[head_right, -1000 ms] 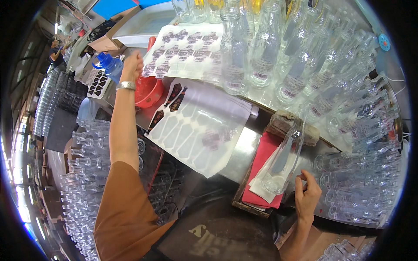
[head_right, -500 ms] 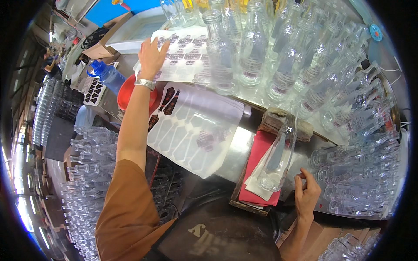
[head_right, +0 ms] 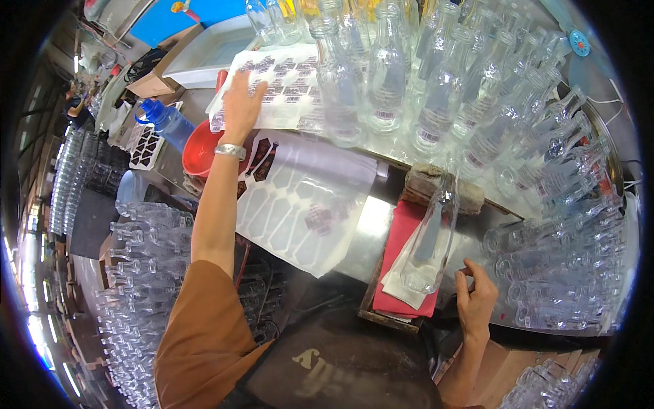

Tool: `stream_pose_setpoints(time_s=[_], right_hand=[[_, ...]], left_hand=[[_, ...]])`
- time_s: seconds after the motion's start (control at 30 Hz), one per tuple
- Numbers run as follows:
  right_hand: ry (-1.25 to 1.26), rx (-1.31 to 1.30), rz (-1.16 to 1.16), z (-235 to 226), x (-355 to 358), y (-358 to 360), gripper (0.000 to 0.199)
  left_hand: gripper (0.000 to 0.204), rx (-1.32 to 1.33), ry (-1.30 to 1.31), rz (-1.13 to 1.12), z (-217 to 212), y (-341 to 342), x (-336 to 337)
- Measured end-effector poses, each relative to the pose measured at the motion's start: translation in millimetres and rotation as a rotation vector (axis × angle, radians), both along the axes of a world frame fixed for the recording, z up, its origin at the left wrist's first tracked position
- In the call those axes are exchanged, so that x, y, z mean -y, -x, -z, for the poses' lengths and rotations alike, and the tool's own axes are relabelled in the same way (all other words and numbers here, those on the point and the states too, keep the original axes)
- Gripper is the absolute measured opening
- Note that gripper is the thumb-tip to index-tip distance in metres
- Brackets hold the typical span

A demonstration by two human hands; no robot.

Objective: The person repeatedly picks clear plastic bottles, applies a printed label to each bottle, smooths the label with a small black tool, and places the labeled bottles into a cardboard box. The process is repeated continuously throughout the clip.

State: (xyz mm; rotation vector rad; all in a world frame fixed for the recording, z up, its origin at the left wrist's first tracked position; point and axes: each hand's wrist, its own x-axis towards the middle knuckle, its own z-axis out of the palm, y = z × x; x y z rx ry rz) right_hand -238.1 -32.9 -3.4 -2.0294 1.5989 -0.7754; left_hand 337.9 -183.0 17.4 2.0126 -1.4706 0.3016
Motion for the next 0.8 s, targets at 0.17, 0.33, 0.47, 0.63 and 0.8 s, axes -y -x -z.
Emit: stream_pose_setpoints(time_s=[0.17,0.33,0.47,0.63,0.8], right_hand=[[0.005,-0.02,0.028,1,-6,11,0.027],[0.024,-0.045,-0.005,-3,-5,9,0.027],[0.038,0.001,-0.031,-9,-7,5,0.029],[-0.185,0.133,-0.121,-15,-27,1,0.054],[-0.052,0.058,-0.187,-20,-32,-36,0.079]], left_hand=[[0.057,0.058,-0.011,-0.189,13,8,-78],[0.048,0.204,0.066,-0.23,48,6,-100],[0.031,0.204,0.187,-0.143,48,-5,-98],[0.015,-0.017,0.386,0.012,34,5,-110],[0.019,-1.113,0.024,0.169,21,90,-152]])
